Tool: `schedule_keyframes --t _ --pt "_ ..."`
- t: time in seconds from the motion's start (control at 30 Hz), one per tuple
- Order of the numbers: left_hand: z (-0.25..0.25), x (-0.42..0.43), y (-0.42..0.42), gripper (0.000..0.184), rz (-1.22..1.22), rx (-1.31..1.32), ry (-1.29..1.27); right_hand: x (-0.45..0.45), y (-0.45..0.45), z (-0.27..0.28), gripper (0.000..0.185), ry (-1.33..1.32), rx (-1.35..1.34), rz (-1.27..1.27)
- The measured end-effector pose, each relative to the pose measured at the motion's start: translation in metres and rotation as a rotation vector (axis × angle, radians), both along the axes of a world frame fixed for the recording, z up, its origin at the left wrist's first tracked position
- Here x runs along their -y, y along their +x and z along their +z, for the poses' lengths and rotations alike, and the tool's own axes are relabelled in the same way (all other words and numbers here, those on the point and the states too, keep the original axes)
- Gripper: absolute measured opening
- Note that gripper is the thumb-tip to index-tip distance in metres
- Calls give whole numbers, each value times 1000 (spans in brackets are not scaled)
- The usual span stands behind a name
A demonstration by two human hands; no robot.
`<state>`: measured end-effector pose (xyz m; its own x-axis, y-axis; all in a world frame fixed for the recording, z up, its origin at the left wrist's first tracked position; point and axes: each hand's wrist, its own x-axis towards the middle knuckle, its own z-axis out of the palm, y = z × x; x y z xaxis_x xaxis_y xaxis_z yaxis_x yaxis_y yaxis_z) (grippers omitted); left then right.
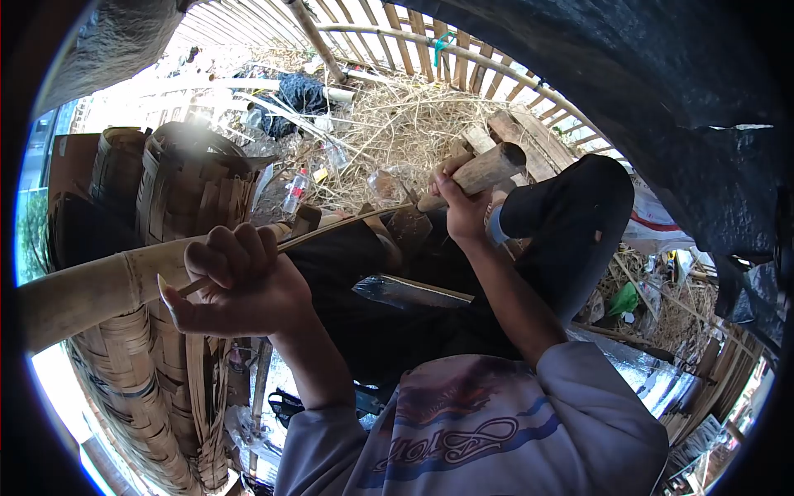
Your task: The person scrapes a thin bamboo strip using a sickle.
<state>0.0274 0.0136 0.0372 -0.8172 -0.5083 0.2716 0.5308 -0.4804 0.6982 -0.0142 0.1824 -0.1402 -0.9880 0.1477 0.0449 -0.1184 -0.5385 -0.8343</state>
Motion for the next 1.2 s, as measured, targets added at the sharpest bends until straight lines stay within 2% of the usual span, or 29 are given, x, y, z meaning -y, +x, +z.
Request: schedule_keyframes --t 0.1,0.17,0.2,0.27,0.37,0.47,0.53,0.6,0.63,0.67,0.73,0.8,0.87,1.0,1.03,1.07,1.13,1.17,1.2 --pt "-4 0 2 51 2 -61 65 9 -3 3 10 -147 -93 32" --pt "-6 -1 3 50 -72 -81 -12 11 -6 6 10 -247 -205 160" --pt "-6 -4 3 50 -68 -78 -11 13 -7 3 10 -247 -203 163" --pt "-7 -11 1 48 -49 -54 -34 19 -6 -11 10 -75 -111 103" --pt "-16 -14 0 51 -32 -36 -31 20 -13 -54 8 -203 15 11" --pt "-11 -11 -1 52 -97 -93 -22 7 -21 -20 7 -190 63 48" --pt "-12 -11 -1 53 -102 -96 -33 5 -19 -5 7 -295 -9 133" --pt "-13 -13 0 54 -116 -112 -40 8 -17 -2 7 -173 -58 256" --pt "-14 -14 0 54 -129 -110 -23 12 -16 -19 8 -12 -51 250" --pt "-14 -16 -2 54 -144 -114 -7 13 -18 -39 8 -7 -58 241" --pt "-16 -14 -2 54 -145 -120 -20 18 -25 -46 8 2 81 147" --pt "-17 -10 -3 54 -127 -114 -44 10 -31 -31 10 -15 12 129" --pt "-19 -10 -4 54 -180 -168 -32 2 -30 -7 11 -174 -37 239" --pt "-21 -18 0 54 -210 -193 -41 5 -28 -15 8 -199 -47 327" --pt "-21 -17 1 54 -210 -181 -33 10 -31 -41 9 -56 13 306" --pt "-21 -17 -1 54 -212 -176 -27 11 -30 -78 9 -53 3 297" --pt "-21 -15 -1 54 -208 -165 -37 10 -32 -134 8 559 19 239" --pt "-21 -13 -1 54 -192 -137 -50 8 -34 -126 8 556 13 234" --pt "-21 -11 -2 54 -192 -141 -54 6 -37 -109 7 440 99 219"
